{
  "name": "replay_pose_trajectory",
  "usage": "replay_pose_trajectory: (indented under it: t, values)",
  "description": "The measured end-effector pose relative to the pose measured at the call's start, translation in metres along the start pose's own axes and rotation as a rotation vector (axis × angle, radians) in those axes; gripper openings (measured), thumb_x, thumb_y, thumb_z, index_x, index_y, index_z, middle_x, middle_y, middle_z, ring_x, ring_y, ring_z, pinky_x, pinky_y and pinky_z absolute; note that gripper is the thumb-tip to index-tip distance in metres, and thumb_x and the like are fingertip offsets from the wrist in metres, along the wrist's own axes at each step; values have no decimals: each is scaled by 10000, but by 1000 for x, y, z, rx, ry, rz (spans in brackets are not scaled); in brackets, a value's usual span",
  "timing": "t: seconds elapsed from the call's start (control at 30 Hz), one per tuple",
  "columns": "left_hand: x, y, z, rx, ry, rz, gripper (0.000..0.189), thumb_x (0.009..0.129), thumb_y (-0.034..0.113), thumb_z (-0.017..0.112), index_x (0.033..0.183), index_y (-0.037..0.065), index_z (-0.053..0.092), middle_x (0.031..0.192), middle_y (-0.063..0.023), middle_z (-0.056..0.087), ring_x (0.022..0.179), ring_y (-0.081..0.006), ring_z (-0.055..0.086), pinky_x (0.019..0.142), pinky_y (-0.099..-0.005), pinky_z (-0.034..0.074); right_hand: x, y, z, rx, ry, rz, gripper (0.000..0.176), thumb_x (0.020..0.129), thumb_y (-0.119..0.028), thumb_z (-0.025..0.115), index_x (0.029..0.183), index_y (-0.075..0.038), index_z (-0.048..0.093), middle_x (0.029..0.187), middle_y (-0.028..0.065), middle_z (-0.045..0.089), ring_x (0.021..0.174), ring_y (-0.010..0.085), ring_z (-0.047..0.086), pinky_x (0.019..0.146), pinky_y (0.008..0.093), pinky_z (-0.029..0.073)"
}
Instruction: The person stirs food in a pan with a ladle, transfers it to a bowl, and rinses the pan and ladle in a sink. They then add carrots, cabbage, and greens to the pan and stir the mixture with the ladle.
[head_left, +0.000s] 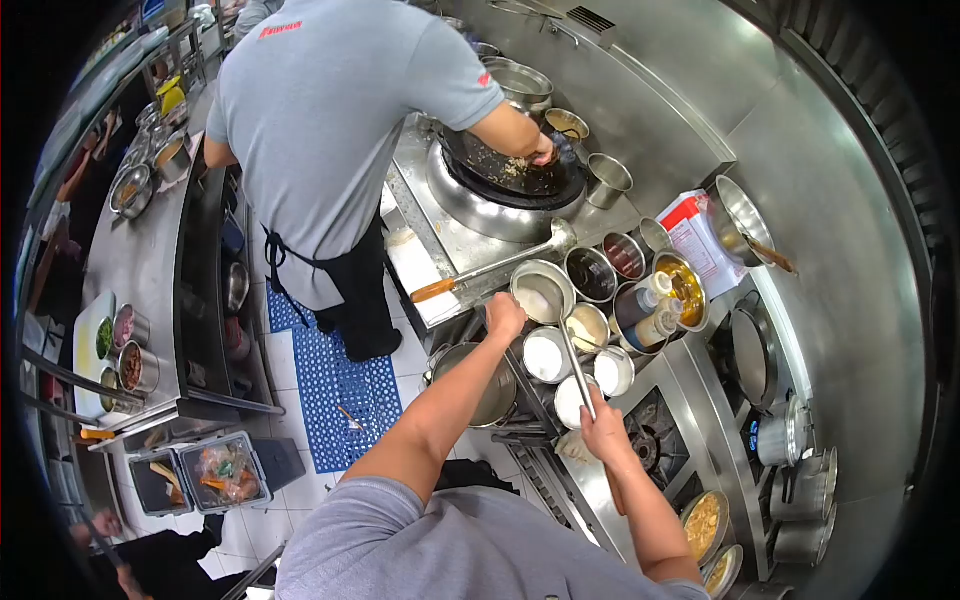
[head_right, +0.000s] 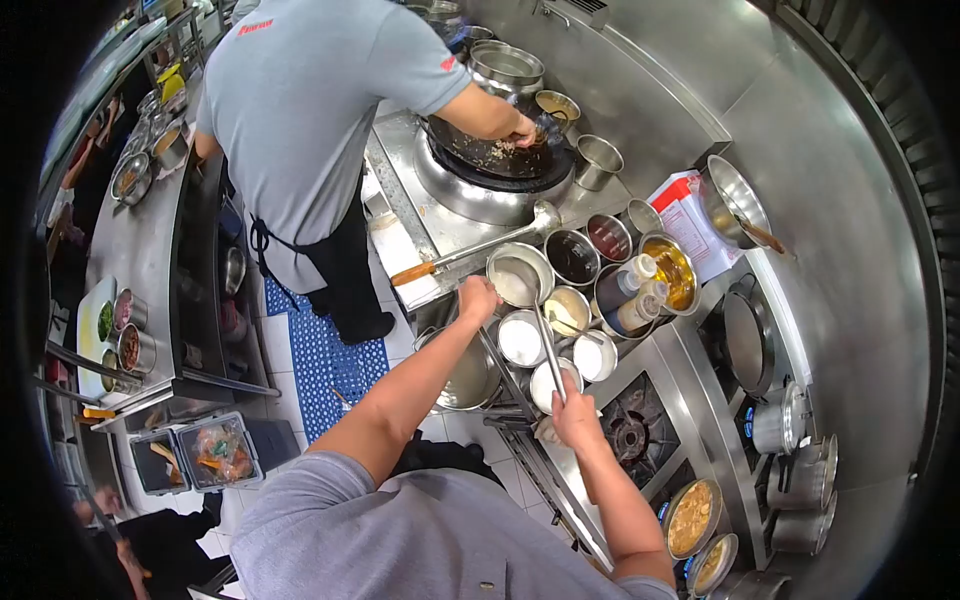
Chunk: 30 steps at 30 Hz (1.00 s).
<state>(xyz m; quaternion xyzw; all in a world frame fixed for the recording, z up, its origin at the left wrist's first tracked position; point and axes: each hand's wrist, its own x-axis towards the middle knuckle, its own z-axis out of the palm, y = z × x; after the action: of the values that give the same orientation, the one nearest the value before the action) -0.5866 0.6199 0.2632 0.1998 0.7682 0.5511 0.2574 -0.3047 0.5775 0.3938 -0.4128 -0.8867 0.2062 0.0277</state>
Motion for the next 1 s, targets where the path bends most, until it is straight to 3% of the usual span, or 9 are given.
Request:
replay_pose_trajectory:
  t: [0.1,0.23,0.4,0.5,0.53,0.67,0.77,0.83,1.0]
  values:
    - [2,0,-16,129,119,158,211,835,149,614,802,-48,681,800,-274,668,841,-429,666,794,-496,509,-5,5,-8,-26,62,-94,475,911,-113,562,1368,-21,469,772,356,610,777,519,615,716,575,490]
    - [-8,-6,-13,8,204,96,300,885,224,597,847,-67,657,832,-302,657,876,-469,644,827,-509,499,-8,-7,-13,17,129,-31,497,906,-100,566,1383,-26,448,743,339,612,739,520,608,698,597,473]
    - [-28,-13,11,-16,96,-61,319,847,247,674,837,-72,685,865,-317,662,867,-449,664,799,-493,513,12,-7,7,-126,169,56,521,920,-154,567,1415,-66,433,697,311,616,687,501,624,664,583,484]
    - [-28,-16,24,35,53,-29,262,878,207,621,814,-34,703,714,-104,725,732,-274,716,776,-372,542,21,-4,30,-88,168,65,520,918,-134,563,1416,-62,430,699,308,621,683,502,626,666,586,481]
    - [-25,-16,28,12,65,-23,212,853,154,615,828,-33,710,716,-101,726,723,-269,716,774,-360,544,20,-5,37,-22,189,41,510,919,-113,552,1406,-30,427,721,313,629,688,508,625,671,582,483]
    - [-24,-7,25,27,100,-15,170,822,116,637,822,-35,716,713,-113,723,728,-265,719,758,-359,547,8,-12,43,6,89,76,491,914,-74,538,1379,29,423,865,358,633,761,534,618,704,574,484]
    - [-18,-2,16,-73,18,-84,182,791,99,677,914,-29,717,890,-267,689,887,-420,675,815,-469,516,4,-12,30,50,42,80,486,908,-71,539,1374,18,433,892,366,627,801,543,612,739,572,485]
    - [-9,8,0,-37,-29,-143,205,789,87,664,961,-5,727,929,-265,690,939,-411,671,844,-460,515,1,-15,17,68,0,83,471,909,-85,542,1362,9,452,909,368,625,848,542,608,770,568,487]
    - [19,2,-11,101,41,-30,241,790,119,675,982,-21,717,968,-276,682,979,-406,664,881,-443,521,0,7,-12,59,13,-57,469,914,-127,563,1369,-51,483,947,351,632,895,526,605,808,555,486]
